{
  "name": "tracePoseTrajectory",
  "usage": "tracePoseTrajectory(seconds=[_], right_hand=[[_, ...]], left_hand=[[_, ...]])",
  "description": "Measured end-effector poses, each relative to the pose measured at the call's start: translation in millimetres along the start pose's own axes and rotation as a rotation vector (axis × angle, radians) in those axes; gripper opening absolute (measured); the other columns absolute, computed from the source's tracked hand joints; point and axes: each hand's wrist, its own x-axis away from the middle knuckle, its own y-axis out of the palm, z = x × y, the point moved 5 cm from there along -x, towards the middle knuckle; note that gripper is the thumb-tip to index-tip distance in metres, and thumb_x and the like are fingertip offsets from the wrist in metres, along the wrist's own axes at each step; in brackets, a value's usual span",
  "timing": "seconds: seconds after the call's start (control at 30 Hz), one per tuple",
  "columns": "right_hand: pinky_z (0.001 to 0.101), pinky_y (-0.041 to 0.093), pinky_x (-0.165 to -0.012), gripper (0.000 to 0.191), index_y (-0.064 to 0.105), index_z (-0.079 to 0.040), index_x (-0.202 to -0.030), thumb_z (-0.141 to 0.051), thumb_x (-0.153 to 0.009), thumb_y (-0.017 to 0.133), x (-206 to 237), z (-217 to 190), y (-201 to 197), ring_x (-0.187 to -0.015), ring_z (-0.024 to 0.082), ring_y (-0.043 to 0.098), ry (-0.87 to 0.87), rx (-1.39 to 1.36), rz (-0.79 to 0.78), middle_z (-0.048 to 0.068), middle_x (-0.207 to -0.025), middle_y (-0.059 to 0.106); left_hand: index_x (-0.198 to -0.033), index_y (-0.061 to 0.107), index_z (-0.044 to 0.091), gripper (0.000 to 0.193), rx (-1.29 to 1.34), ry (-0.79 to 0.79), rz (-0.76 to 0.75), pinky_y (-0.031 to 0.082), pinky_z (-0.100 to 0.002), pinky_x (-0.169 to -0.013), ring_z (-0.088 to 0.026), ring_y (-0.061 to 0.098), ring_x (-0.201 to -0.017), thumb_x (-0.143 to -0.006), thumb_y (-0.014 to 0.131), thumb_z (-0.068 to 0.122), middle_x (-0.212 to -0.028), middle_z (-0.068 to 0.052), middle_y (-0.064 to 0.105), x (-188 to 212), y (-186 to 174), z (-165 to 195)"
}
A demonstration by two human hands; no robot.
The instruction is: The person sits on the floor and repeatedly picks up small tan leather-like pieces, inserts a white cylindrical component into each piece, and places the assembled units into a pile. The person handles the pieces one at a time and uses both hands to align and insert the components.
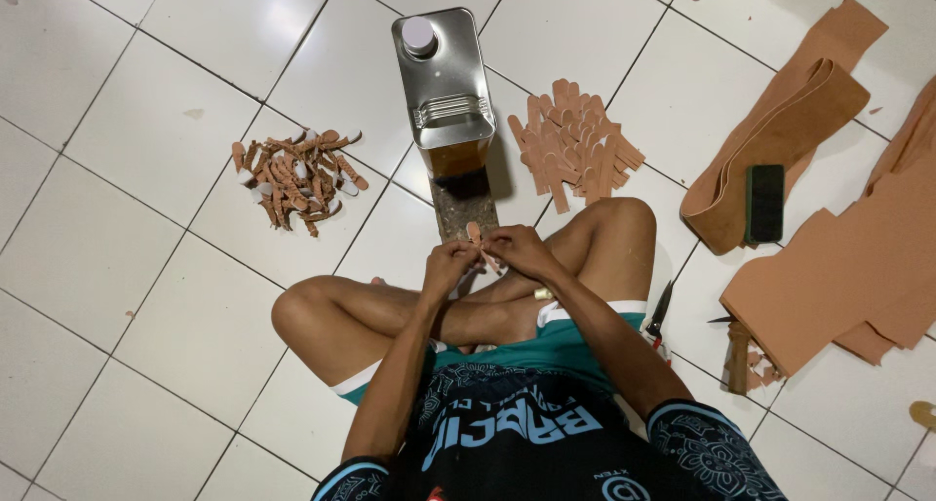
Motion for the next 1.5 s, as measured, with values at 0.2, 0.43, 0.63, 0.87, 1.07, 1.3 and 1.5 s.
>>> tracePoseTrajectory(seconds=[0.2,0.43,0.63,0.87,1.07,1.3,1.5], right_hand=[[0.0314,0.056,-0.065,0.021,0.078,-0.005,-0.094,-0.024,-0.085,0.075,-5,-12,0,-0.067,0.015,0.07,-0.078,0.225,0.046,0.009,-0.078,0.076],[0.0276,0.041,-0.048,0.029,0.072,0.008,-0.085,-0.019,-0.095,0.07,-5,22,32,-0.057,0.016,0.056,0.338,-0.456,0.032,0.01,-0.069,0.065],[0.0253,0.056,-0.054,0.014,0.071,0.007,-0.096,-0.007,-0.092,0.068,7,22,34,-0.06,0.016,0.068,0.216,-0.678,0.176,0.011,-0.075,0.07],[0.0249,0.049,-0.049,0.022,0.066,0.006,-0.107,-0.007,-0.091,0.074,12,24,31,-0.061,0.013,0.065,0.246,-0.556,0.187,0.008,-0.078,0.071],[0.0238,0.056,-0.059,0.025,0.069,0.004,-0.109,-0.015,-0.094,0.072,13,27,34,-0.068,0.014,0.07,0.237,-0.668,0.021,0.01,-0.084,0.075],[0.0343,0.056,-0.071,0.018,0.076,-0.001,-0.102,-0.017,-0.097,0.071,22,-21,12,-0.082,0.02,0.068,-0.523,0.309,0.223,0.013,-0.093,0.074],[0.031,0.055,-0.067,0.024,0.076,-0.003,-0.102,-0.025,-0.093,0.072,17,-3,15,-0.071,0.013,0.067,-0.015,0.086,0.164,0.01,-0.079,0.074]], left_hand=[[-0.097,0.076,-0.004,0.024,-0.161,0.058,0.113,0.056,-0.029,-0.061,-0.015,0.071,-0.067,-0.088,0.074,0.017,-0.077,-0.011,0.077,11,3,11],[-0.094,0.077,-0.004,0.027,-0.257,0.142,0.342,0.057,-0.028,-0.063,-0.012,0.073,-0.067,-0.089,0.075,0.023,-0.077,-0.01,0.076,24,8,10],[-0.093,0.077,-0.009,0.027,0.236,-0.091,0.026,0.049,-0.027,-0.054,-0.014,0.062,-0.061,-0.097,0.071,0.017,-0.074,-0.01,0.069,11,12,-11],[-0.105,0.073,-0.008,0.025,0.472,-0.162,-0.044,0.051,-0.024,-0.059,-0.012,0.064,-0.065,-0.093,0.074,0.014,-0.082,-0.009,0.074,16,12,-12],[-0.105,0.075,-0.005,0.027,0.031,-0.005,-0.069,0.054,-0.027,-0.064,-0.014,0.068,-0.072,-0.1,0.067,0.021,-0.086,-0.011,0.076,13,6,-2],[-0.105,0.076,-0.002,0.029,-0.5,0.183,0.036,0.056,-0.041,-0.071,-0.031,0.072,-0.077,-0.1,0.062,0.024,-0.088,-0.023,0.074,21,4,27],[-0.103,0.076,0.0,0.027,-0.491,0.142,0.076,0.058,-0.041,-0.07,-0.033,0.075,-0.075,-0.097,0.061,0.022,-0.087,-0.023,0.075,22,4,33]])
